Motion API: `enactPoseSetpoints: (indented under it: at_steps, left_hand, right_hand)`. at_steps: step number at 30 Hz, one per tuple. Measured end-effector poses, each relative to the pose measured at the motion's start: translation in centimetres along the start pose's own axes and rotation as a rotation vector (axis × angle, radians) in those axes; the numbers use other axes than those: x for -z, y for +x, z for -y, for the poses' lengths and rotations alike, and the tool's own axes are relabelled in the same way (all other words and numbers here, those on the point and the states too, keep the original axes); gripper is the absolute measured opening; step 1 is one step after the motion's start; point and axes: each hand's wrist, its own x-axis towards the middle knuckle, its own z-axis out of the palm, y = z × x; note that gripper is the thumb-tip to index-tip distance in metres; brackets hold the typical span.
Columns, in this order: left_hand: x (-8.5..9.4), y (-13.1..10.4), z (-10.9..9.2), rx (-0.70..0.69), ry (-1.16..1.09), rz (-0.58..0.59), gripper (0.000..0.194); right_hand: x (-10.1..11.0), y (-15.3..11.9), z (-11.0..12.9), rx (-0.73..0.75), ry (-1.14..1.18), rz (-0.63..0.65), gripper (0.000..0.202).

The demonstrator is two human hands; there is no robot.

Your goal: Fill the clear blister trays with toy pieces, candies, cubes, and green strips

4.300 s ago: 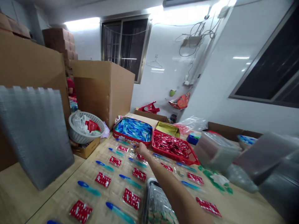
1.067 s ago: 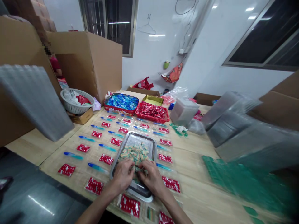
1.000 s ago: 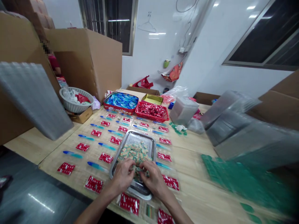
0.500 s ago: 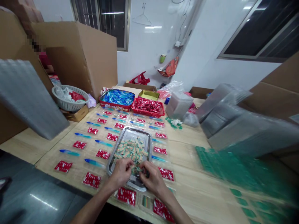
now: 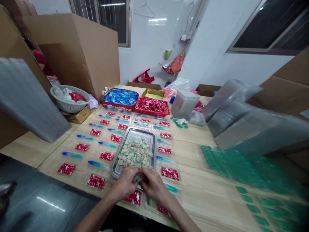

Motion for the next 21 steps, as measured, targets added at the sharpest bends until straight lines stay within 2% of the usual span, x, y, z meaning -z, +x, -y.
enactPoseSetpoints:
  at_steps: [5,10,15,21]
  left_hand:
    - [-0.14,0.42,0.12,0.019,0.034,0.033,0.012]
    - [-0.23,0.72,0.00,0.021,0.072,0.049,0.011]
    - [-0.45,0.77,0.14,0.032,0.076,0.038,0.010]
    - [-0.08,0.77,-0.13,0.043,0.077,0.057,0.008]
  right_hand:
    - [-0.03,-0.50,-0.34,-0.043,0.046,0.015,0.026]
    - [0.45,-0.65,-0.60,-0.003,-0.012,-0.015,0.033]
    - [0.48,-0.25,-0.57,-0.015,-0.071,-0.015,0.021]
    - [0.25,0.22,-0.66,-0.008,-0.071,0.011,0.029]
